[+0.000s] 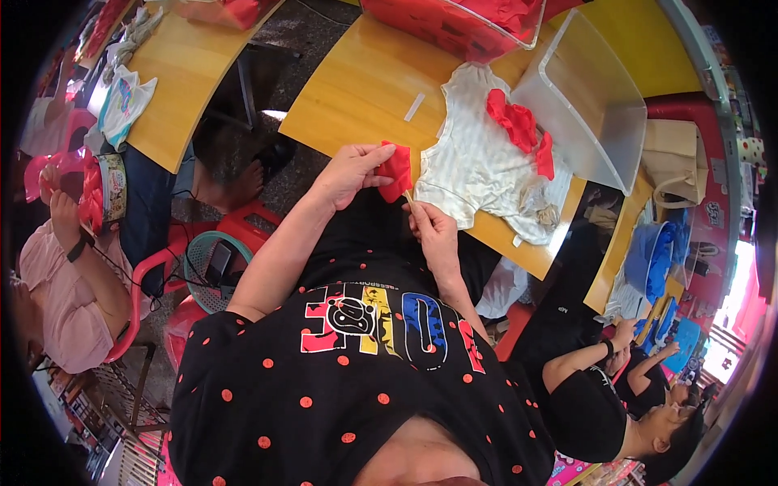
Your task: Assembling and stuffing small red fabric pouches or decorations using a stick to insert the stuffing material.
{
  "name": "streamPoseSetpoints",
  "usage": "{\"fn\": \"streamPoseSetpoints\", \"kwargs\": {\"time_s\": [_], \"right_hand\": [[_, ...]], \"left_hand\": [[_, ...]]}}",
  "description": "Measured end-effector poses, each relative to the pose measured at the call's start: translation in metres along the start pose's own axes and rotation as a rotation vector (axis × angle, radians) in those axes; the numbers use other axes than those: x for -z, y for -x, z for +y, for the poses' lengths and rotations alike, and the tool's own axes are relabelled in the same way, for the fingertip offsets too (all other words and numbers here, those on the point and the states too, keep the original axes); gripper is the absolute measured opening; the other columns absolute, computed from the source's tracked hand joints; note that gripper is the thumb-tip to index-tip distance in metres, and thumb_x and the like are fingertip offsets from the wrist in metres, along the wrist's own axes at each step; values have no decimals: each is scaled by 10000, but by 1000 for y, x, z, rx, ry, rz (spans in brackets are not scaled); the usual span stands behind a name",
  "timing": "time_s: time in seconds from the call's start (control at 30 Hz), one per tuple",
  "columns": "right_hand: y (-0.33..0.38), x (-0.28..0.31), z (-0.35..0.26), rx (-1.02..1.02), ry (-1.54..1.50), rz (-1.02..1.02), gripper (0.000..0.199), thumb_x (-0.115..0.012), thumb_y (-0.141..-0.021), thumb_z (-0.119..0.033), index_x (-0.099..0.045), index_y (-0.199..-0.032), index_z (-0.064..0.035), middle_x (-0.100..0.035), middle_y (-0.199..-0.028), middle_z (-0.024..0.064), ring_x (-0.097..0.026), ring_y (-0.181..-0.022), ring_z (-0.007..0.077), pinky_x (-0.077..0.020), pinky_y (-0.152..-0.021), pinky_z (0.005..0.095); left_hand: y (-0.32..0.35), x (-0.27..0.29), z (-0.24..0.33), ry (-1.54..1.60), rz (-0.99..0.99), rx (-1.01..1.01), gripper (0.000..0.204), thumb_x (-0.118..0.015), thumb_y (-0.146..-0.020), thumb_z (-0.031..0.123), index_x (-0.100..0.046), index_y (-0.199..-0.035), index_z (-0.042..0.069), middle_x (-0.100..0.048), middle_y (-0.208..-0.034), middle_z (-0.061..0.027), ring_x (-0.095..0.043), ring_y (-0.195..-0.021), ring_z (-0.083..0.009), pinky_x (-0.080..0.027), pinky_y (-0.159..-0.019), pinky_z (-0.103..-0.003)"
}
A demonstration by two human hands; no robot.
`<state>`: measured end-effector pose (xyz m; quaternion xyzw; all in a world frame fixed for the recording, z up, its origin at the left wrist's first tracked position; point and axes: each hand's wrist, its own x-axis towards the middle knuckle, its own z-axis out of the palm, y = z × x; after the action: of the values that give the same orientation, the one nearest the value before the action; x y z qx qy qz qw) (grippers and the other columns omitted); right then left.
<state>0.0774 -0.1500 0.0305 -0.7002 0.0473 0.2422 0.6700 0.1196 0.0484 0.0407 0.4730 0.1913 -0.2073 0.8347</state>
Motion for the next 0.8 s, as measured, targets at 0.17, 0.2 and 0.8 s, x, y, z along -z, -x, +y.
{"fn": "streamPoseSetpoints", "kwargs": {"time_s": [0.17,0.2,0.8], "right_hand": [[-1,-2,0,-67,-105,-44,239,-511,-945,-195,-654,-940,-5,-485,-635,-51,-396,-522,16,-303,-466,169],[-2,-2,0,-69,-117,-53,238,-509,-946,-193,-653,-937,-4,-483,-638,-52,-389,-517,14,-296,-459,166],[0,-11,-1,-91,-473,-104,223,-509,-947,-204,-597,-960,0,-476,-663,-29,-310,-483,19,-225,-440,167]], "left_hand": [[-4,8,0,-32,4,16,276,-564,-918,284,-653,-964,27,-631,-867,-11,-591,-758,-64,-533,-709,-240],[-4,9,1,-22,-15,10,279,-564,-918,287,-651,-971,27,-636,-881,-16,-597,-769,-69,-533,-707,-241],[-3,-11,7,623,-24,-32,285,-592,-886,161,-556,-1078,-46,-637,-1029,-143,-639,-934,-179,-576,-730,-216]]}}
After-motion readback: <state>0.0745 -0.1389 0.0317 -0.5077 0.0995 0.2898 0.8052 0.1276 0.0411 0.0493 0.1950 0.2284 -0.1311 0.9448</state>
